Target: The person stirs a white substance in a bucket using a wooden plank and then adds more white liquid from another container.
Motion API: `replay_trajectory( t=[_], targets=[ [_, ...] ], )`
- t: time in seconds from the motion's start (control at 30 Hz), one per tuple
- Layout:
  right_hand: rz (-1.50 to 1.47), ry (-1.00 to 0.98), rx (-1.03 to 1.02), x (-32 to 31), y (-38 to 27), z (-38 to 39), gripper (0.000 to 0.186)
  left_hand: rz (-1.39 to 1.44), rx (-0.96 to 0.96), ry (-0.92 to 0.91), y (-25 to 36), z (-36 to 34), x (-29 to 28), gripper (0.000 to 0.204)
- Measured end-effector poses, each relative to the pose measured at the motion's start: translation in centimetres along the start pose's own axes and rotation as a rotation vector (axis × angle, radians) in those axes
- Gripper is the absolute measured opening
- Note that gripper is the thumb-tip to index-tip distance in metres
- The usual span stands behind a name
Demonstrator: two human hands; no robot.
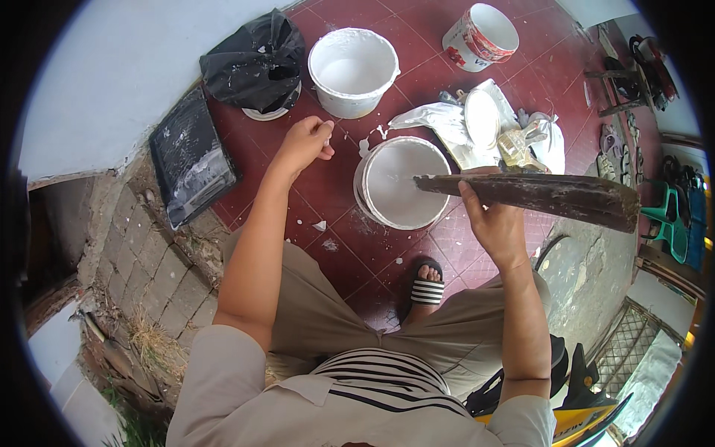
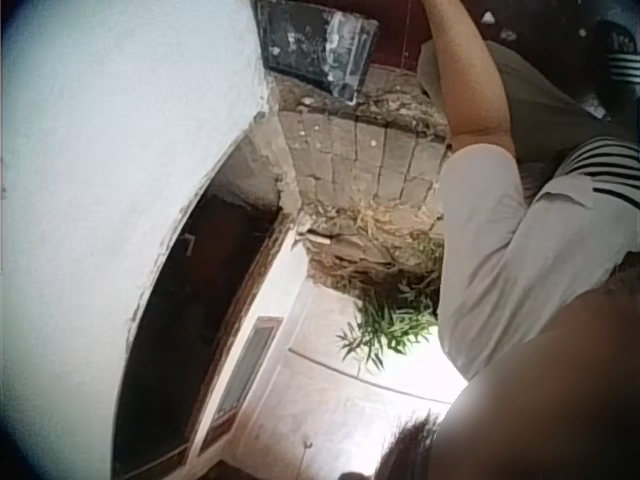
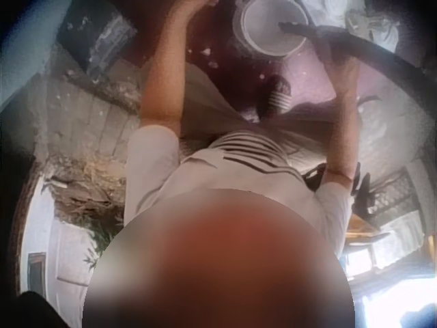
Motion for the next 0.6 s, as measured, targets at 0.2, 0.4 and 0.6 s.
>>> replay_trajectory(
  t=[0.2,0.4,0.6],
  targets=[
    [-0.069,0.089,-0.034,1.5,-2.8,-0.6,0.019,-0.030,-0.014,0.006,-0.3,-0.4,-0.5,0.036],
    [-0.033,-0.147,0.079,2.5,-3.0,0.7,0.017,0.108,0.016,0.019,0.1,0.1,-1.7,0.033],
    [0.078,0.112,-0.060,1.1,-2.2,-0.3,0.017,0.110,-0.013,-0.028,0.1,0.0,-1.3,0.030]
  ],
)
Point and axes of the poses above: each hand's wrist, its own z-axis away from the middle knuckle, its own x-axis out of the palm, y = z × x, the point moved 8 cm from there along -z, towards the middle knuckle, and after that the axes turned 8 degrees about z, right-handed, at the moved point
